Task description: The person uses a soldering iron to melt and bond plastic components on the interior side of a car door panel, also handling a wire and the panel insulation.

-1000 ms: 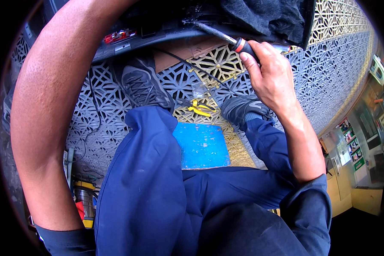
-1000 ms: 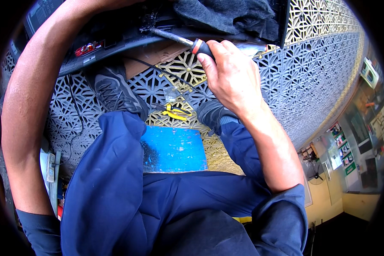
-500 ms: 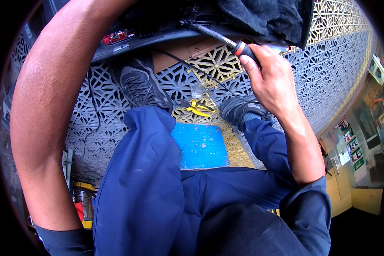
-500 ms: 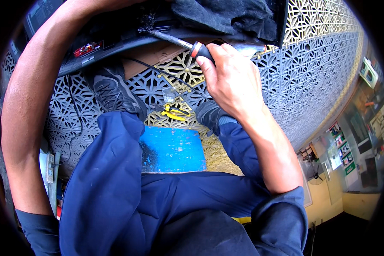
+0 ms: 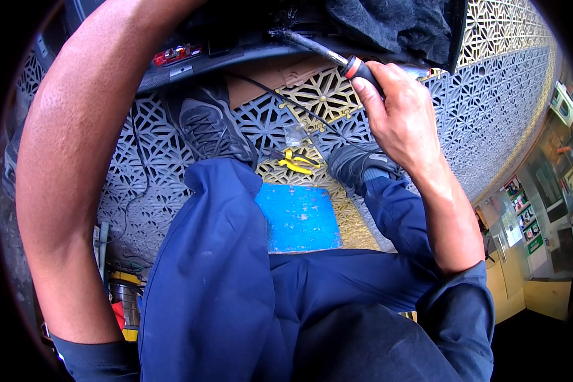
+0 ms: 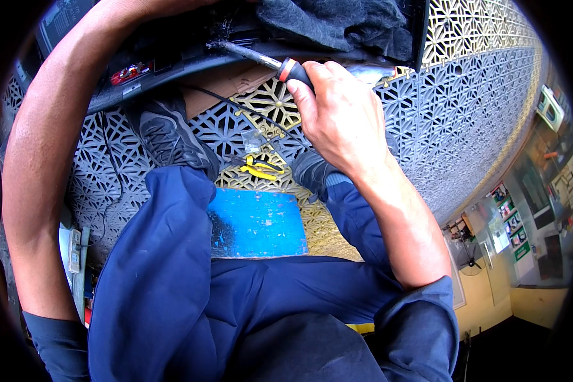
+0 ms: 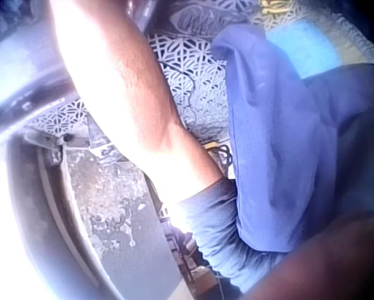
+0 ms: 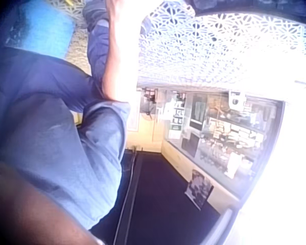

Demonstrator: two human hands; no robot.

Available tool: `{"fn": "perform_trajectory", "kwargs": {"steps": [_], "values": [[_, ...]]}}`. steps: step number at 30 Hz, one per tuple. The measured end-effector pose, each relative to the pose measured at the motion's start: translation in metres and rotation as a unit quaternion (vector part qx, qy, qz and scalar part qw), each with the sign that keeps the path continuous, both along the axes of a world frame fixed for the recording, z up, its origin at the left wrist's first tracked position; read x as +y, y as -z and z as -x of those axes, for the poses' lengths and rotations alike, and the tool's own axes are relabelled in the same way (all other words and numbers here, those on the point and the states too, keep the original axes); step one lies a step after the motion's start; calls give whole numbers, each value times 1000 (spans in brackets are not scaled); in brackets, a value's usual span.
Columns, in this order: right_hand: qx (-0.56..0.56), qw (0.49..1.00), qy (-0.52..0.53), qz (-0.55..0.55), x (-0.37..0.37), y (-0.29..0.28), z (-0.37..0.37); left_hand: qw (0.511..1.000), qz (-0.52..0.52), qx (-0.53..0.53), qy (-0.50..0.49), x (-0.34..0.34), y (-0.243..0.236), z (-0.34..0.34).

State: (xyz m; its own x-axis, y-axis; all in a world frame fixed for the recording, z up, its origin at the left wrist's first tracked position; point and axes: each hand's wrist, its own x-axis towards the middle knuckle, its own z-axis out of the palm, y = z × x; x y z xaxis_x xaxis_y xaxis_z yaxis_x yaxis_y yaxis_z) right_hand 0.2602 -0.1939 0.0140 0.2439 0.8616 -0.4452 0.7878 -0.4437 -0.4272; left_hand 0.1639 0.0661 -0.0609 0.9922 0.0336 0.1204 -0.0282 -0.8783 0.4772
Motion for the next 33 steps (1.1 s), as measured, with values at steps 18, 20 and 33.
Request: {"fn": "perform_trajectory", "kwargs": {"steps": [18,20,33], "values": [[-13,1000,2,-19,2,-4,6,1000,-1,-14,4,0,1,0],[-25,1000,-3,-18,4,-5,6,1000,-1,-17,3,0,1,0],[-44,999,-15,-10,4,-7,3,1000,-5,-14,4,0,1,0]]}}
